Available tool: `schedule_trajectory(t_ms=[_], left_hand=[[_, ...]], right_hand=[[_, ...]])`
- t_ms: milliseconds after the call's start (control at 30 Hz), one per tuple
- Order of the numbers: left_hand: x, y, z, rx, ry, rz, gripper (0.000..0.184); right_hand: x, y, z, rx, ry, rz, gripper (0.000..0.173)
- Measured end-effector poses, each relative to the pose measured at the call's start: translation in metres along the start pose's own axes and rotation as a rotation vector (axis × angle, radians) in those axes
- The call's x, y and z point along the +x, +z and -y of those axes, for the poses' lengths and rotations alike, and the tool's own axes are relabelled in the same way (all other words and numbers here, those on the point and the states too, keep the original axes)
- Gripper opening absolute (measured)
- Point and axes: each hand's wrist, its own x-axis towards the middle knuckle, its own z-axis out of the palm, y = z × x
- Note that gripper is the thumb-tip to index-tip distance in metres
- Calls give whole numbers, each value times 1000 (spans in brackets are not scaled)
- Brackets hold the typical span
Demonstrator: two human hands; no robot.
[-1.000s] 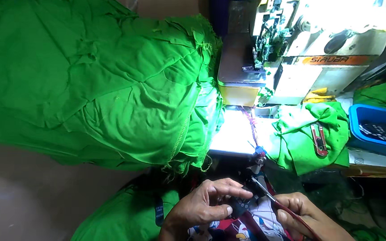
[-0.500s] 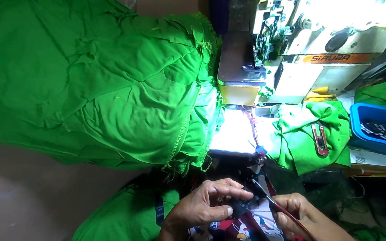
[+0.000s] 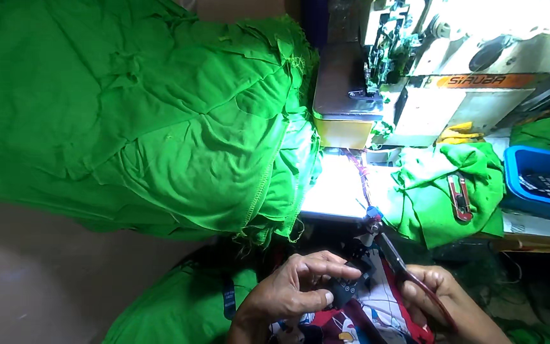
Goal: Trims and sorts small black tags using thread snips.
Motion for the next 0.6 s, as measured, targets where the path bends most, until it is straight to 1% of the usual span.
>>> schedule_trajectory(t_ms=[67,167,267,367,467,600], left_hand=[[3,2,-2,-30,5,-25,41],[8,4,-4,-46,30,-46,41],[12,6,-4,-63,48,-47,42],[15,9,-6,-38,55,-62,41],[16,12,-9,-3,61,-113,41],[16,14,-9,26,72,-145,41]], right_hand=[[3,5,1,-4,4,-88,21],[10,14,3,20,-22,-170,20],[17,23,5,25,-73,-186,19],[25,32,9,-2,-120,-210,13],[33,38,8,-33,-172,-236,6],[38,44,11,42,-153,-270,12]])
